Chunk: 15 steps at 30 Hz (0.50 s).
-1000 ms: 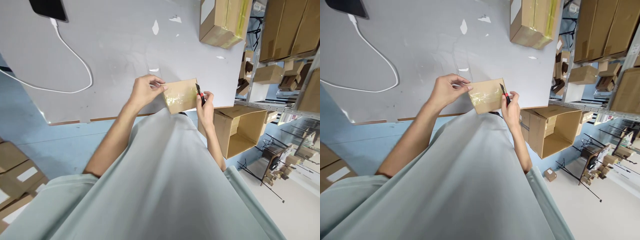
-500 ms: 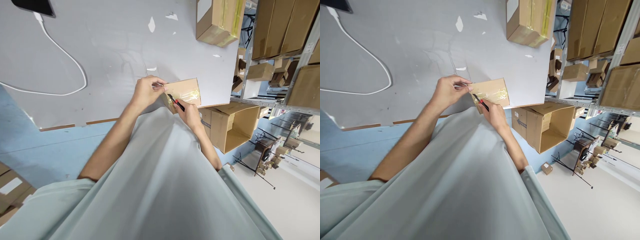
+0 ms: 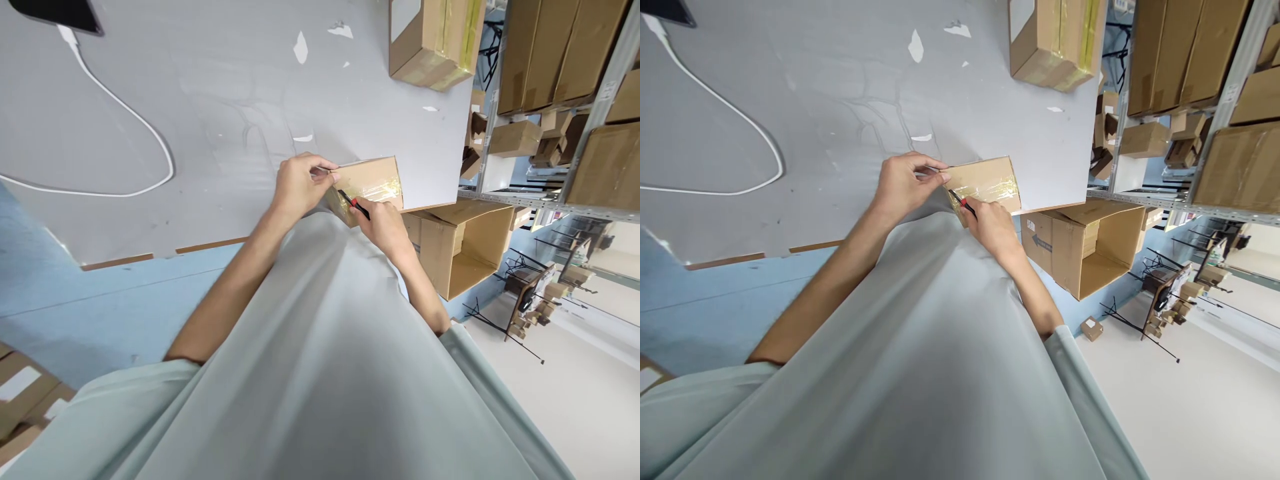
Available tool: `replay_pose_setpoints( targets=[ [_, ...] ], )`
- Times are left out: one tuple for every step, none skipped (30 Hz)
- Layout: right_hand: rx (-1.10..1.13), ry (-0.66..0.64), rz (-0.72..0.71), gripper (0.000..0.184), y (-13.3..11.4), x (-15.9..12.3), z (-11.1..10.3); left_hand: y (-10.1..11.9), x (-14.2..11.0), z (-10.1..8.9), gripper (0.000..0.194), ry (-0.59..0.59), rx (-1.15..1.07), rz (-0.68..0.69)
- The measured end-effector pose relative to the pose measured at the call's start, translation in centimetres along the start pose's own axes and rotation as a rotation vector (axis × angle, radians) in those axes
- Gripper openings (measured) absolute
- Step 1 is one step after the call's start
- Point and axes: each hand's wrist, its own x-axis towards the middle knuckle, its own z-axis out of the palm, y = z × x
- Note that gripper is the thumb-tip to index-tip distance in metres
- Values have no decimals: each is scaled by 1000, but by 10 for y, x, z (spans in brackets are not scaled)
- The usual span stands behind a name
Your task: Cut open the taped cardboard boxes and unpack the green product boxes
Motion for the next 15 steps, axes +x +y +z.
replay_pose_setpoints(
  targets=[
    [-6,-4,6,27,-2,1,-1,-1,0,0,17,0,-3,-4],
    [-11,-7,15,28,-5,2,-1,-1,0,1,17,-1,-6,-10],
    [-16,-12,25,29,-7,3,-2,-2,0,1,17,-2,-10,-17],
    [-21,-18,35,30,-10,4,-2,-2,0,2,17,-4,-15,-25],
    [-27,-26,45,30,-13,4,-3,-2,0,3,16,-5,-18,-31],
    [-37,-36,56,31,-16,3,-3,-2,0,3,15,-2,-17,-35],
    [-51,-49,71,32,-19,1,-4,-1,0,4,14,5,-11,-38],
    [-68,-65,92,32,-22,-1,-4,0,0,5,14,14,1,-39],
    [-87,-84,116,32,-24,-4,-4,2,0,6,14,26,14,-39],
    [-108,-106,143,33,-27,-6,-5,4,-1,7,14,38,24,-39],
    [-128,-128,167,34,-30,-8,-5,5,-1,7,14,46,30,-40],
    [-144,-145,184,35,-32,-10,-4,7,-1,8,14,51,31,-41],
    [-156,-156,193,37,-35,-10,-4,8,-1,8,14,55,32,-43],
    [-164,-161,198,38,-37,-11,-3,8,-2,8,14,60,37,-43],
    [-170,-165,200,39,-39,-11,-2,9,-3,8,15,63,44,-43]
  ],
)
